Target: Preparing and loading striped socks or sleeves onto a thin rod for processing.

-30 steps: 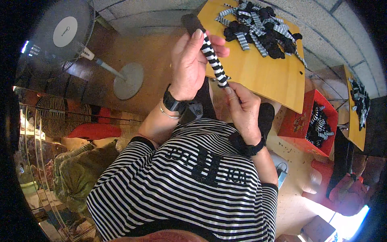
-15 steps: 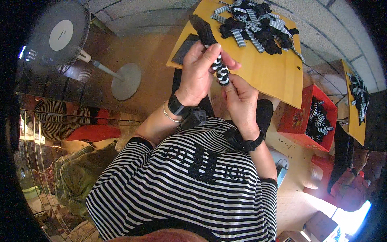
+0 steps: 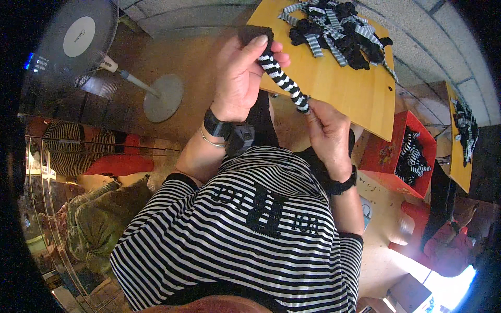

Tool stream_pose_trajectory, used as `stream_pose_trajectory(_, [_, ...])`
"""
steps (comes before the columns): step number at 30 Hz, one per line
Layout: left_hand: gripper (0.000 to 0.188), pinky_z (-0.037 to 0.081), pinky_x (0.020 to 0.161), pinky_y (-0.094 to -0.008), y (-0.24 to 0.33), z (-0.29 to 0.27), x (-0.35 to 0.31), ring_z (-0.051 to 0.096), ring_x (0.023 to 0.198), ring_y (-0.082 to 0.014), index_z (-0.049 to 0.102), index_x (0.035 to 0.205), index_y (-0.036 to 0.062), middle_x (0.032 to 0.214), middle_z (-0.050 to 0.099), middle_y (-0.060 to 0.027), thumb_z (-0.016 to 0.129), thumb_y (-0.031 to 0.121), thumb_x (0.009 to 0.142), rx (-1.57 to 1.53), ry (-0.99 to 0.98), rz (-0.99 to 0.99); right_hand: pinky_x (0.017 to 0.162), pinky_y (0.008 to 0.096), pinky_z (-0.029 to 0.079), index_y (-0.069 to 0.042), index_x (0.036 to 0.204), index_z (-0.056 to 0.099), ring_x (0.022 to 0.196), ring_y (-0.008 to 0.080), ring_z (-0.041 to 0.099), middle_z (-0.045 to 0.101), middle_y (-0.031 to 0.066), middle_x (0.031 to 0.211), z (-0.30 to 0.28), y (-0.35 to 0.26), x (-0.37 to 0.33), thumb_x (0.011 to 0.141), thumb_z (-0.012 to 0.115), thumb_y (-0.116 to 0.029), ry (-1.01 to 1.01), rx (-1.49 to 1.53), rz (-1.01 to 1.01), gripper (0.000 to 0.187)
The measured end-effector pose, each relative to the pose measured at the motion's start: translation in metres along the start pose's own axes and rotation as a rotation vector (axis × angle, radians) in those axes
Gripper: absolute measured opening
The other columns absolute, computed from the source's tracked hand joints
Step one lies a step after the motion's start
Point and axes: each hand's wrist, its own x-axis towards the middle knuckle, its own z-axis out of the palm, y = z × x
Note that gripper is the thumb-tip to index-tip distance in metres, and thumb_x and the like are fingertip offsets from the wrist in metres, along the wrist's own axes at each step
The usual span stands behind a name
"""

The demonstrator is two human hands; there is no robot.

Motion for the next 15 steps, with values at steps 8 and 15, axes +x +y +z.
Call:
stream_pose_trajectory(8, [0.013,0.055,0.066,-0.0348,-0.012,0.008,-0.005,0.066,0.069,-0.0228,0.06,0.093,0.0024,0.079,0.066,-0.0097,0.062,0.014,0.09,0.105,0.001,0.019,0.063,0.0324,0.05,0.002,0.096,0.063,0.068,0.0305,0.063,0.061,0.0176,0.075,-0.012,-0.018,0.01,0.076,0.057,0.01,-0.022,-0.153,-0.043,0.023])
stream_pose_trajectory(15, [0.015,0.056,0.065,-0.0353,-0.02,0.011,-0.009,0.066,0.068,-0.0228,0.057,0.094,0.0032,0.078,0.065,-0.0092,0.061,0.017,0.091,0.06,-0.033,-0.029,0.06,0.0252,0.046,0.003,0.099,0.064,0.064,0.0115,0.056,0.06,0.0084,0.07,0.011,-0.005,0.004,0.082,0.058,0.006,-0.003,0.096,0.196,0.019])
